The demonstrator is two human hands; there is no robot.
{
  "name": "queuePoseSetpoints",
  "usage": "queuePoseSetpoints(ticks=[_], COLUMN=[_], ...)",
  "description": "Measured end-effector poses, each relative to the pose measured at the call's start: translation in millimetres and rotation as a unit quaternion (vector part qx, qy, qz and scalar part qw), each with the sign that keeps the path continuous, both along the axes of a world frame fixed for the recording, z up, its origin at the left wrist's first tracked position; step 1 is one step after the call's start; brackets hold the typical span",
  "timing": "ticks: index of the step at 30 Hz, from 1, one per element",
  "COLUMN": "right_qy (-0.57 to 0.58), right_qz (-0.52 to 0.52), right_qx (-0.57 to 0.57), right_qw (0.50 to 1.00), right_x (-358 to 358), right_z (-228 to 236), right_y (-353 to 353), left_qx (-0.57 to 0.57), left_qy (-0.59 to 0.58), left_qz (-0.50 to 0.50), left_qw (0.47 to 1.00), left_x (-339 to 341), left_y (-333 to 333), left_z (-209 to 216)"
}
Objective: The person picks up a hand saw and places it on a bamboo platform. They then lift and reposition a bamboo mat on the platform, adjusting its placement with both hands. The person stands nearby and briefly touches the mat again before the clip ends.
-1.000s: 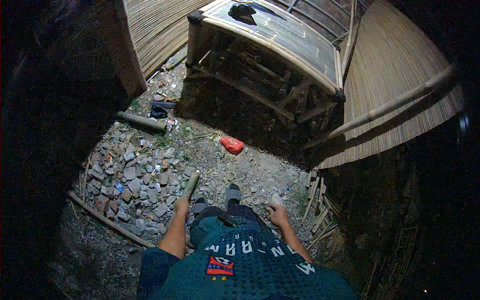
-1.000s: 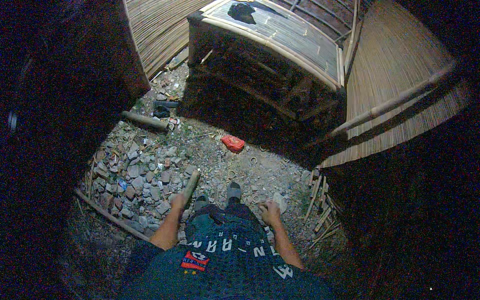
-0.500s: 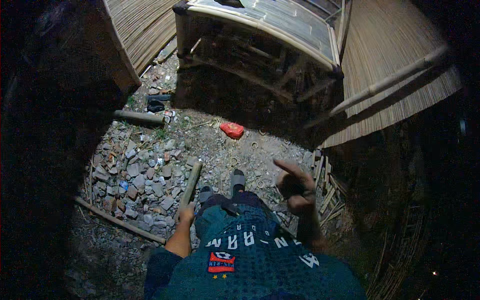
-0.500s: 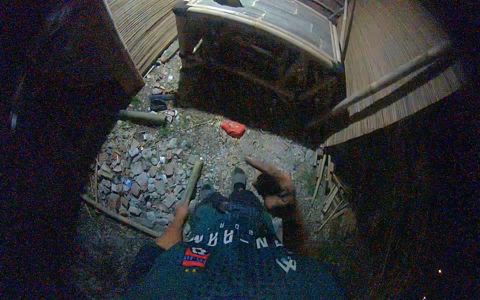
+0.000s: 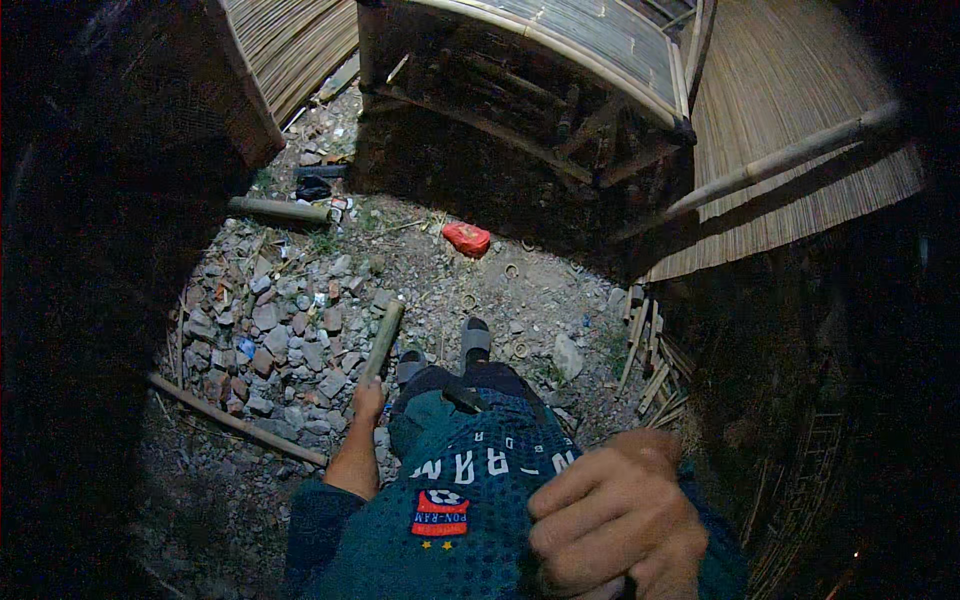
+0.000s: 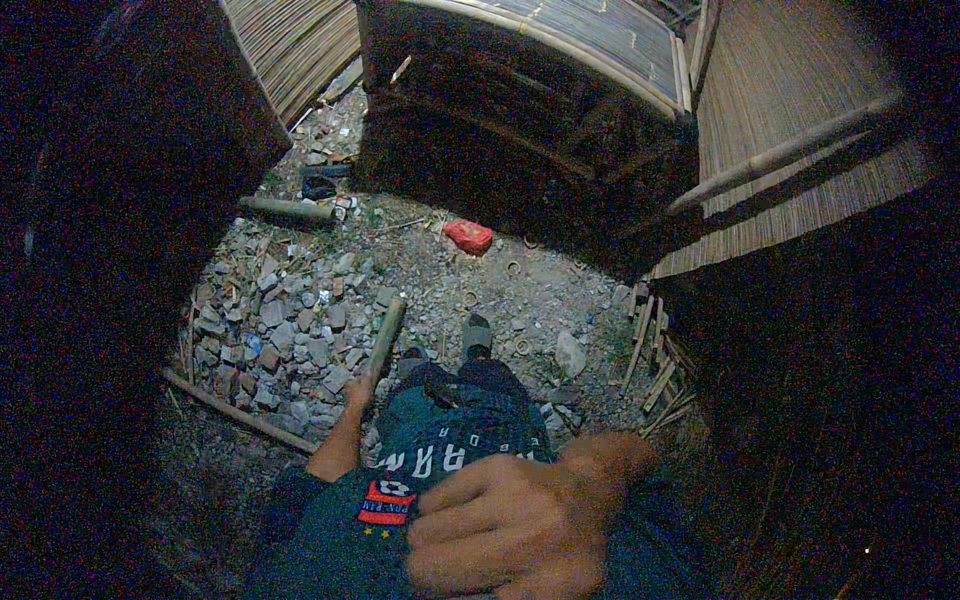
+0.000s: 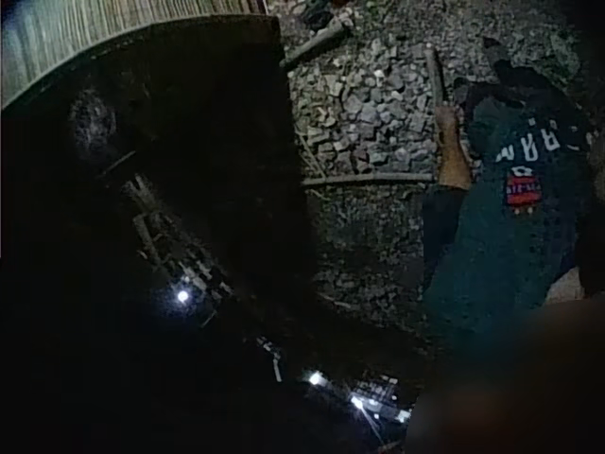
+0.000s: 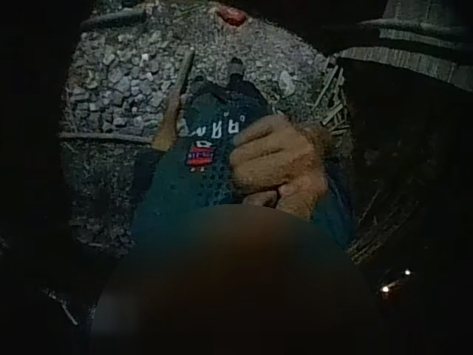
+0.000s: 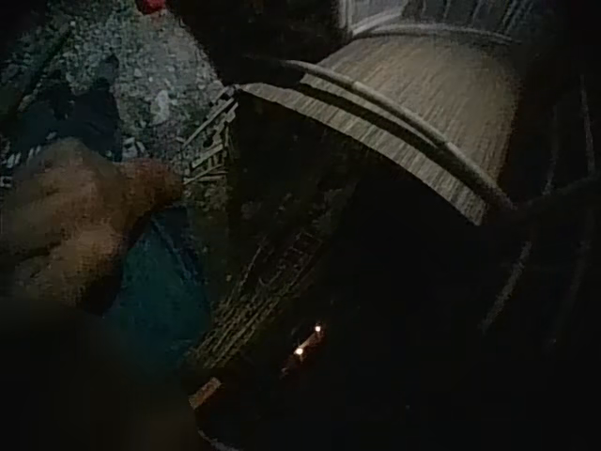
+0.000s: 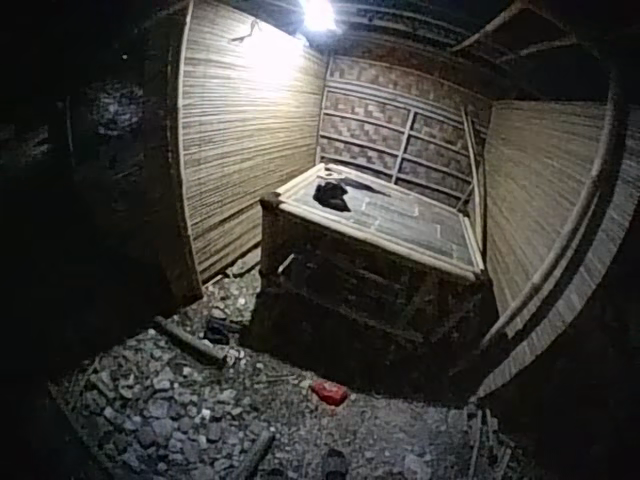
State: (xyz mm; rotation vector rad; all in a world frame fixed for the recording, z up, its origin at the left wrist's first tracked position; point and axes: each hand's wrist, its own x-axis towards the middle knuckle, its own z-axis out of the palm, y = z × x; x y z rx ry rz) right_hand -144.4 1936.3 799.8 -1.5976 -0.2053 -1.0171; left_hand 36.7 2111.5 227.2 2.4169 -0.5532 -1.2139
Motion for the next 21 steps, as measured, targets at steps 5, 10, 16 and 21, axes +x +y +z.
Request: queuePoseSetpoints(ticks=[5, 10, 16, 21], right_qy=[0.248, 0.43, 0.774, 0.846], right_qz=[0.153, -0.042, -0.21, -0.14], right_qx=[-0.265, -0.071, -0.088, 0.002], right_qw=[0.919, 0.899, 0.591, 0.514], right_x=[-8, -23, -150, -247], right_z=[-1, -145, -352, -458], right_y=[-39, -55, -68, -18], left_qx=[-0.015, 0.05, 0.042, 0.032], left_qy=[-0.043, 0.016, -0.01, -0.022], left_qz=[-0.089, -0.064, -0.012, -0.031], left_qw=[0.995, 0.997, 0.999, 0.999], left_x=[-1, 1, -4, 16], left_y=[36, 33, -6, 15], left_z=[-49, -41, 26, -37])
